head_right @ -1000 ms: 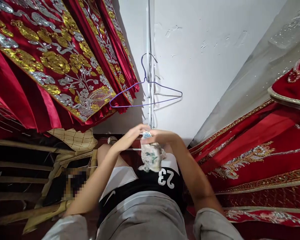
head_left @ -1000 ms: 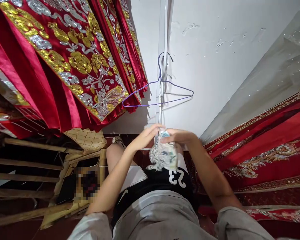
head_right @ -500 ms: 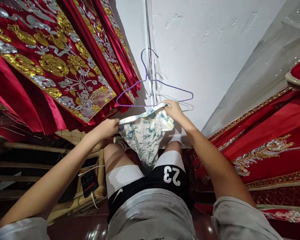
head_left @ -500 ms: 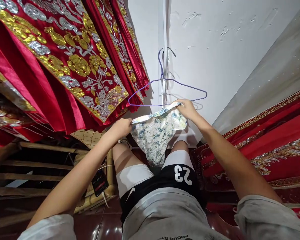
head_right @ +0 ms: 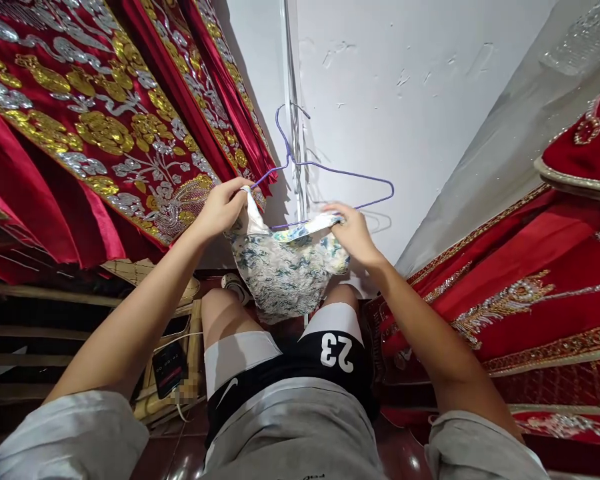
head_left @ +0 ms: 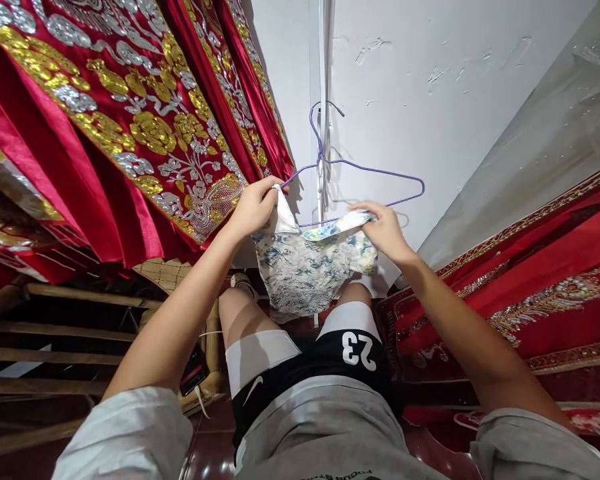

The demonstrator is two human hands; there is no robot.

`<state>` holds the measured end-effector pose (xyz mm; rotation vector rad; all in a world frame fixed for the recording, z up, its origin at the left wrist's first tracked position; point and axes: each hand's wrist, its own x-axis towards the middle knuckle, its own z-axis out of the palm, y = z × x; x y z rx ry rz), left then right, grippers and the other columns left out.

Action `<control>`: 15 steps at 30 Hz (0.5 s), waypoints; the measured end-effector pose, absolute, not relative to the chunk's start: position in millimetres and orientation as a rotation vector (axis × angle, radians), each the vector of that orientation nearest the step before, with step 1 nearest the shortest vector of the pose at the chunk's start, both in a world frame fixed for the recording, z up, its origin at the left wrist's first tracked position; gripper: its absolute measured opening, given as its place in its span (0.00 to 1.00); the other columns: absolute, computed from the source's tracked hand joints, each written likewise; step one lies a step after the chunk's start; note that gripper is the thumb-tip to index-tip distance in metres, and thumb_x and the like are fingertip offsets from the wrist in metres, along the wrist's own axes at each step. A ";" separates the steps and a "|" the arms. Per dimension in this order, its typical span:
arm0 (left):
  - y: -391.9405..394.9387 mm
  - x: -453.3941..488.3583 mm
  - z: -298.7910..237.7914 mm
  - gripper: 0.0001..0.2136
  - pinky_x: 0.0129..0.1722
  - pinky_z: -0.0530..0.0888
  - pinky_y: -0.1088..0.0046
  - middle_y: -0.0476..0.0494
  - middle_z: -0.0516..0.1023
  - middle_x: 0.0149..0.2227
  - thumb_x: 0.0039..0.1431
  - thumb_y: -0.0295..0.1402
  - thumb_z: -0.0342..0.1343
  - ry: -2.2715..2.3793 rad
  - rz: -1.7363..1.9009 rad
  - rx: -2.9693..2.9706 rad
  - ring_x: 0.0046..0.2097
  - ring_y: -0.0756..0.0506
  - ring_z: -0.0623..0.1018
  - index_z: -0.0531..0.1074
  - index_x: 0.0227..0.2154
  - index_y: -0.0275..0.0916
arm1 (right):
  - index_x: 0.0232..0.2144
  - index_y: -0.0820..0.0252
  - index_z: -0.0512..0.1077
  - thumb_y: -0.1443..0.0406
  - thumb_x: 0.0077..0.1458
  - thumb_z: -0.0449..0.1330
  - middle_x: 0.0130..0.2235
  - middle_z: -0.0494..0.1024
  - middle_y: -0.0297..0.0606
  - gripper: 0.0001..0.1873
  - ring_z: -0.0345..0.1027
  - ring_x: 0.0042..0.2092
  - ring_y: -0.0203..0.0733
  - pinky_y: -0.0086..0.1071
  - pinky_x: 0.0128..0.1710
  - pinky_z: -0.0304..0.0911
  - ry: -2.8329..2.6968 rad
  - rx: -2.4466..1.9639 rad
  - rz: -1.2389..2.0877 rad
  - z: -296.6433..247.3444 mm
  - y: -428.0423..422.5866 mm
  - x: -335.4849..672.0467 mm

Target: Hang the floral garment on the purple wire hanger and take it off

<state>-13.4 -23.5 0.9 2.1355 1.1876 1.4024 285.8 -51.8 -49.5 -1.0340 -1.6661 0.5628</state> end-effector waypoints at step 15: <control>10.4 -36.3 11.0 0.09 0.41 0.70 0.71 0.49 0.68 0.24 0.52 0.21 0.63 1.319 1.703 1.676 0.33 0.45 0.70 0.69 0.24 0.38 | 0.26 0.62 0.77 0.48 0.52 0.69 0.25 0.78 0.39 0.22 0.73 0.28 0.40 0.35 0.27 0.68 -1.613 -1.006 1.376 25.4 -36.4 340.6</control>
